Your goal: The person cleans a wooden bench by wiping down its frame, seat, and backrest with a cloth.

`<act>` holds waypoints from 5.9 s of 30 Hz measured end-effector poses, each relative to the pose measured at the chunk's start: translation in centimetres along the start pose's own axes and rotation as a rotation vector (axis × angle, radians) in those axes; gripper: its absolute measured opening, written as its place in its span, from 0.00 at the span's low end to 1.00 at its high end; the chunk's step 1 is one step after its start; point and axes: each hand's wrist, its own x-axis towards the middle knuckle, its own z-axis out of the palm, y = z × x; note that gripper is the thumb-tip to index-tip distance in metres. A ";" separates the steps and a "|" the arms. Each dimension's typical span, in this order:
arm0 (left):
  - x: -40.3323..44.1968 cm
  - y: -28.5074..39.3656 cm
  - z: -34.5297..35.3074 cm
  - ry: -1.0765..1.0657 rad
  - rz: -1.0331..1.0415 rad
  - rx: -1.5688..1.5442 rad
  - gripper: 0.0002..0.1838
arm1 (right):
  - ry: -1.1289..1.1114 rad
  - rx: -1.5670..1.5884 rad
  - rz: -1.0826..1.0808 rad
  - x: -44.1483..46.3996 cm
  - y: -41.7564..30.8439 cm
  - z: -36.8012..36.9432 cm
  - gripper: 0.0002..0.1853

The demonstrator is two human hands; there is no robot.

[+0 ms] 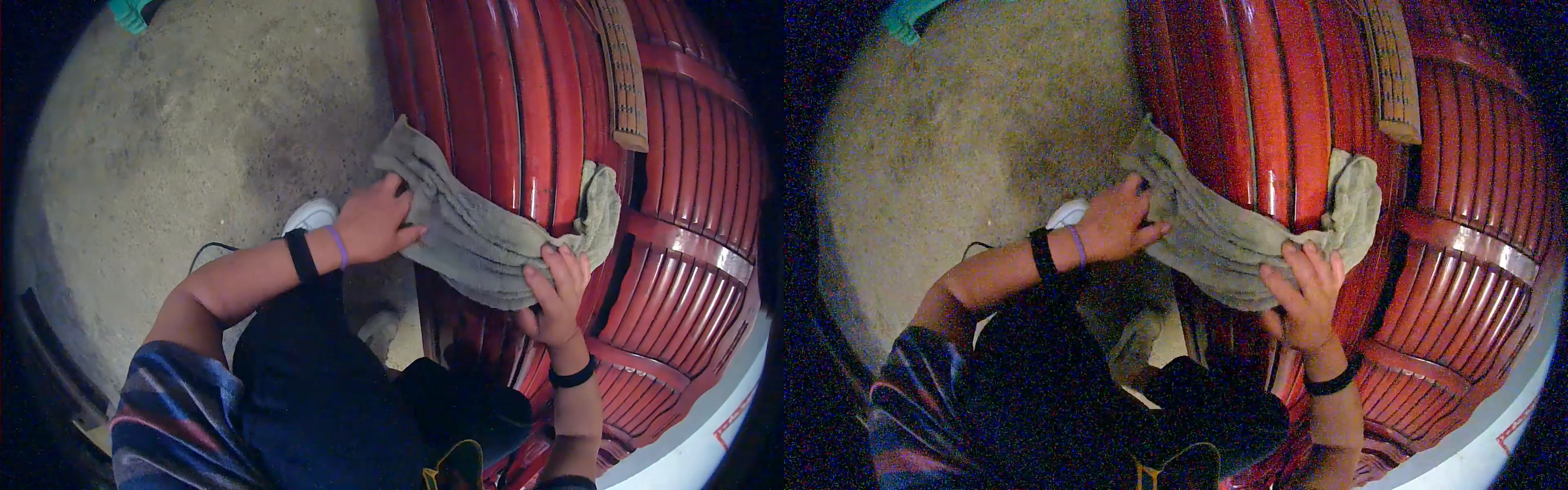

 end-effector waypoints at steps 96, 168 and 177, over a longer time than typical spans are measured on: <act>4.9 -3.5 -0.8 0.735 -0.046 -0.518 0.12 | -0.043 -0.048 0.021 0.8 -0.4 -0.5 0.28; 15.7 -4.7 -7.2 0.965 -0.408 -1.227 0.18 | 0.118 -0.103 -0.141 13.2 0.6 -1.6 0.24; 23.6 2.3 -14.0 1.059 0.464 -0.069 0.22 | 0.156 -0.105 -0.090 13.3 0.5 -1.4 0.24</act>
